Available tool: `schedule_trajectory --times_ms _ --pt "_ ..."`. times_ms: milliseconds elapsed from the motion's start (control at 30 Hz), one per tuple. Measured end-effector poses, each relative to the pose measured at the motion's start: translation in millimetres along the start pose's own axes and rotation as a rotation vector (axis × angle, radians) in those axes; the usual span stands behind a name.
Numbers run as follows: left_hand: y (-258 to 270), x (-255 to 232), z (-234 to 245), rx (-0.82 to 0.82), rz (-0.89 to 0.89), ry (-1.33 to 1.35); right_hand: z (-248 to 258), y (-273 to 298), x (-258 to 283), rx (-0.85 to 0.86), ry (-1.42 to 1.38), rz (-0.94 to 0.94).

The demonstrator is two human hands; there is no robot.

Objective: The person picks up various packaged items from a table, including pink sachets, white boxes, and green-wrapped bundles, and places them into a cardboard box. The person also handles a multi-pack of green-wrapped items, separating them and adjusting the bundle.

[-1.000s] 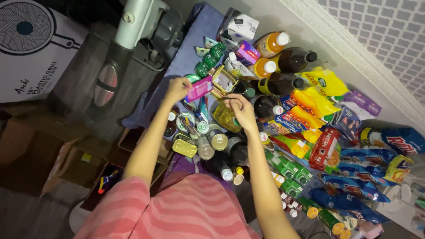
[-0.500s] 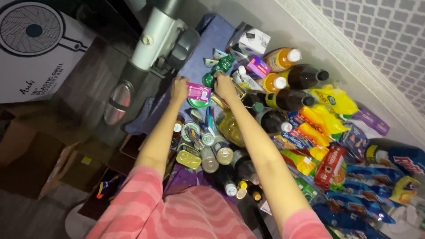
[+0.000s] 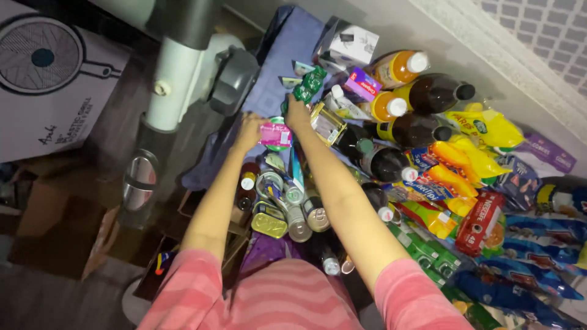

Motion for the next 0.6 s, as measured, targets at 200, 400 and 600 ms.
schedule_trajectory --times_ms 200,400,600 --pt "0.2 -28.1 6.8 -0.175 0.038 -0.188 -19.7 -19.7 -34.6 0.008 0.023 -0.025" --pt "0.6 -26.5 17.9 -0.183 -0.022 -0.174 22.7 -10.3 -38.9 -0.178 -0.199 0.119" --pt "12.0 -34.6 28.5 -0.327 -0.055 -0.107 55.8 12.4 -40.0 -0.254 -0.269 0.108"
Point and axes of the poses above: each hand's wrist, its own y-axis away from the middle knuckle, its own z-axis out of the back of the hand, x = y × z, the point moved 10 cm from there along -y, towards the middle knuckle, and after that the axes turned 9 degrees about z, right-handed, at the moved point
